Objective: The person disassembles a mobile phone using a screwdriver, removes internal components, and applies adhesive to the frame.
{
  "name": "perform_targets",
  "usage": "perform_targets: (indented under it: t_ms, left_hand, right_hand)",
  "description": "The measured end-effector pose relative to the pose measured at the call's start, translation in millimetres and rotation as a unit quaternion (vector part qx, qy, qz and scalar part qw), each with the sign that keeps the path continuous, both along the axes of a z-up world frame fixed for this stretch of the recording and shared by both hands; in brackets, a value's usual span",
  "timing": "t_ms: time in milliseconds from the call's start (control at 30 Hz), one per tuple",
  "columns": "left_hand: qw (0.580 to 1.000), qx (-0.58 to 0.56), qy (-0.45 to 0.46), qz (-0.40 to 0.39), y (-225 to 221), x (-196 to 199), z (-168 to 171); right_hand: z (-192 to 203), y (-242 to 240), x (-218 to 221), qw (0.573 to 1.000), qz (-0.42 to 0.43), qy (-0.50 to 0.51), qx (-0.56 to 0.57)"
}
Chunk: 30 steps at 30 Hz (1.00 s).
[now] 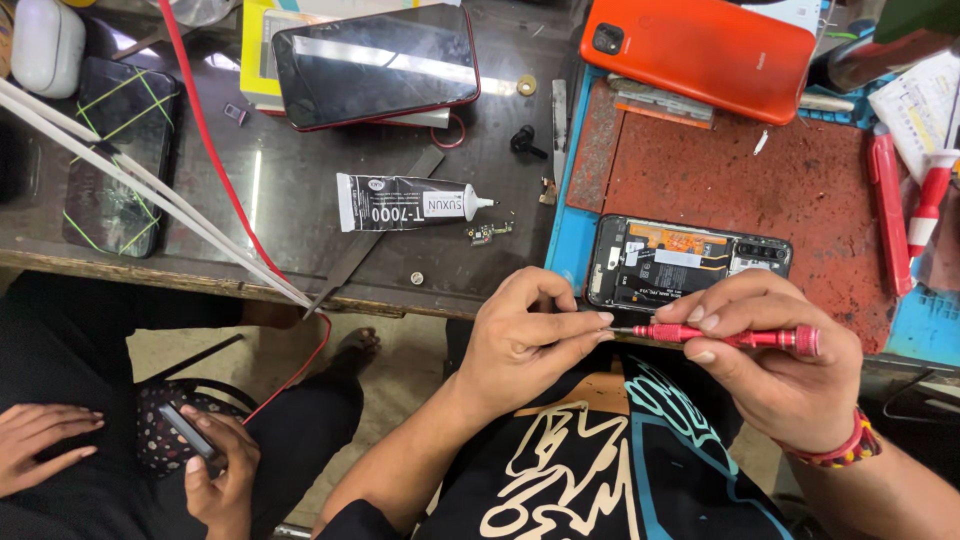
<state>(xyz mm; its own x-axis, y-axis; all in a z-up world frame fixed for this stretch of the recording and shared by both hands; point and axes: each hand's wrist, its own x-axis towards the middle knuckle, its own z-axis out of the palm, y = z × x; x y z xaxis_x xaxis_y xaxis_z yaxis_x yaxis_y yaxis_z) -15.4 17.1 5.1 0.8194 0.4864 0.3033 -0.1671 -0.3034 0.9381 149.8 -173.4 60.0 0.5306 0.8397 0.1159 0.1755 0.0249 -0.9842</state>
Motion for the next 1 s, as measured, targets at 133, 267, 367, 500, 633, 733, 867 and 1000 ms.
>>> perform_targets:
  t_ms: [133,267,367,500,633,733,867,1000]
  left_hand:
    - [1.000,0.003,-0.004,-0.003,1,-1,1]
    - [1.000,0.017,-0.001,0.001,0,0,2]
    - [1.000,0.027,0.004,0.006,0,0,3]
    - [0.999,0.045,0.017,0.023,-1,0,5]
    - [0.998,0.053,0.032,0.028,-2,1,5]
    - [0.997,0.061,0.027,0.049,-4,4,6]
    - [0.986,0.128,0.065,0.086,-10,10,10]
    - [0.979,0.158,0.066,0.111,-12,13,10]
  right_hand:
    - [5,1,2,0.999,0.004,-0.020,-0.024]
    - [9,6,3,0.999,0.022,-0.045,-0.019]
    - [11,11,4,0.997,0.033,-0.068,-0.021]
    - [17,15,3,0.994,0.037,-0.102,-0.031]
    - [28,22,7,0.994,0.013,-0.110,-0.020]
    - [38,37,20,0.990,-0.018,-0.139,0.012]
    - [46,59,32,0.967,-0.024,-0.253,-0.032]
    - [47,73,34,0.964,-0.015,-0.262,-0.039]
